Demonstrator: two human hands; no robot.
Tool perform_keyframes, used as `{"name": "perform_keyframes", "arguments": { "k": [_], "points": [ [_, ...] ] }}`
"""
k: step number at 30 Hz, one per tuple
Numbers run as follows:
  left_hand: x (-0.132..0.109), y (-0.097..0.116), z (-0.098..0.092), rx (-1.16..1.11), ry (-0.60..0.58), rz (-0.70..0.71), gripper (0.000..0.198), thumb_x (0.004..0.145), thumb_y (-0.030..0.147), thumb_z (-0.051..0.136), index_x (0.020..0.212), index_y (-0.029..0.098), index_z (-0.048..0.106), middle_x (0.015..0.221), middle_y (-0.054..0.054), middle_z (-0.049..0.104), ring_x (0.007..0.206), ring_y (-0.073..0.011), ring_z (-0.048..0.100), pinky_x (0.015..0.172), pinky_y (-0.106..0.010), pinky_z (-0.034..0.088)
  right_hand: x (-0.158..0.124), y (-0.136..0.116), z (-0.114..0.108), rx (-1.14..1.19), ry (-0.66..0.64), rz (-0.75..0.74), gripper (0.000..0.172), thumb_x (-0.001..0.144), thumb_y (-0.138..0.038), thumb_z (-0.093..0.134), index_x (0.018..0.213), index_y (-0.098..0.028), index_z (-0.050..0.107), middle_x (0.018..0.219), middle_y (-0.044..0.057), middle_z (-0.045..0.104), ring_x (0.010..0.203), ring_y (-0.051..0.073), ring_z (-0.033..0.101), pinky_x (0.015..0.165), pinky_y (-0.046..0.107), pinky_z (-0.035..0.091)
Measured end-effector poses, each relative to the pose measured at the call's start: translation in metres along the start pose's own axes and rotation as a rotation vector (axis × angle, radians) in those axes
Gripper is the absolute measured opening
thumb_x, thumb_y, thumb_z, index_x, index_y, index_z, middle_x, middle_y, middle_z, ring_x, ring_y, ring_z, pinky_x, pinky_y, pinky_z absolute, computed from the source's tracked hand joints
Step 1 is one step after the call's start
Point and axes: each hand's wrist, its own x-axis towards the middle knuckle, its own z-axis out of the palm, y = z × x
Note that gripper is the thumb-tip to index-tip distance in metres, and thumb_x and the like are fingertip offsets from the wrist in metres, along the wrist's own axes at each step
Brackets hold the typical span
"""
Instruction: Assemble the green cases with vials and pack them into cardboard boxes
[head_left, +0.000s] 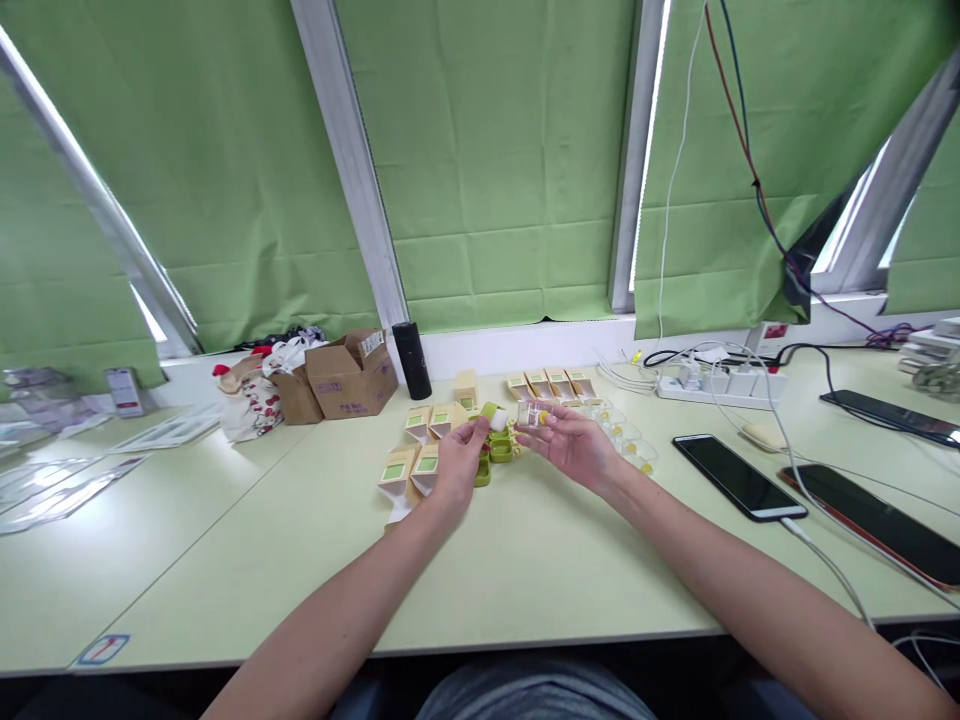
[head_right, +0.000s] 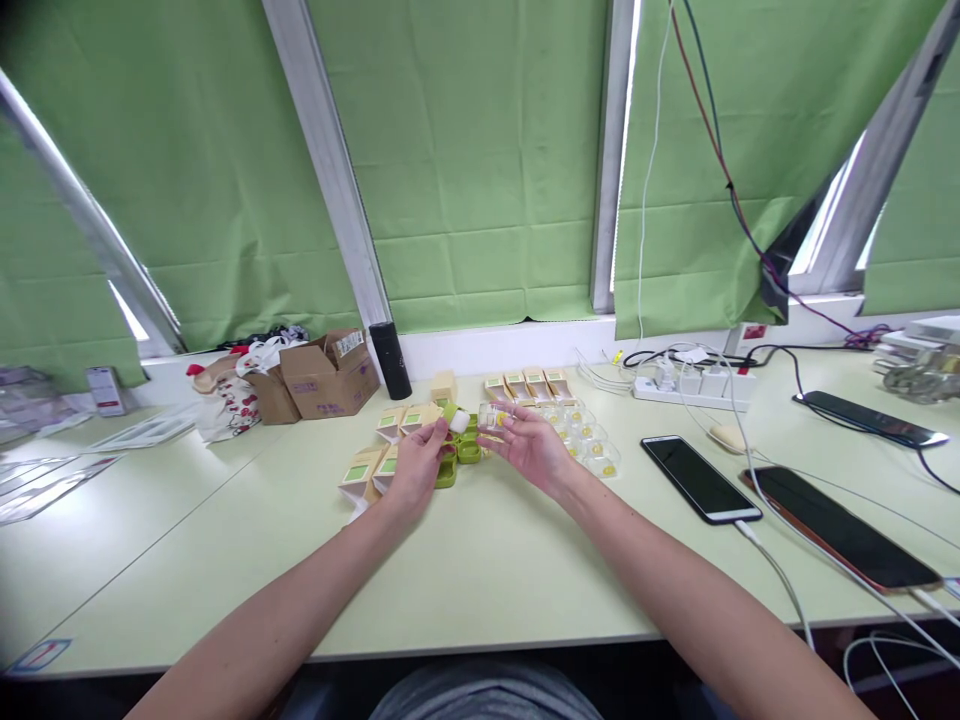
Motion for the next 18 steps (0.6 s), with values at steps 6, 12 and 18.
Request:
{"name": "perform_keyframes", "arguments": {
  "k": [6, 12, 18],
  "points": [
    [0.0, -0.002, 0.0, -0.001, -0.011, 0.0, 0.067, 0.07, 0.08, 0.084, 0.086, 0.016, 0.08, 0.087, -0.008, 0.074, 0.071, -0.0146, 0.059, 0.07, -0.028, 0.048, -0.001, 0.016, -0.005, 0.031, 0.05, -0.02, 0.042, 0.07, -0.029, 0.092, 0.108, -0.025, 0.074, 0.101, 0.003, 0.082, 0.109, 0.028, 0.08, 0.118, 0.053, 0.053],
    [-0.002, -0.002, -0.001, 0.038, -0.008, -0.004, 0.067, 0.07, 0.081, 0.084, 0.085, 0.016, 0.08, 0.083, -0.008, 0.073, 0.068, -0.0142, 0.058, 0.064, -0.027, 0.043, -0.002, 0.025, -0.01, -0.03, 0.119, -0.089, 0.051, 0.068, -0.04, 0.101, 0.106, -0.026, 0.07, 0.096, 0.003, 0.081, 0.098, 0.027, 0.08, 0.103, 0.053, 0.062],
    [-0.003, 0.0, -0.001, 0.046, -0.002, 0.006, 0.068, 0.069, 0.081, 0.084, 0.085, 0.015, 0.08, 0.083, -0.008, 0.074, 0.069, -0.0144, 0.058, 0.065, -0.027, 0.044, -0.003, 0.031, -0.009, -0.04, 0.171, -0.143, 0.056, 0.064, -0.043, 0.104, 0.104, -0.025, 0.069, 0.094, 0.002, 0.08, 0.092, 0.023, 0.078, 0.091, 0.044, 0.066]
  ]
}}
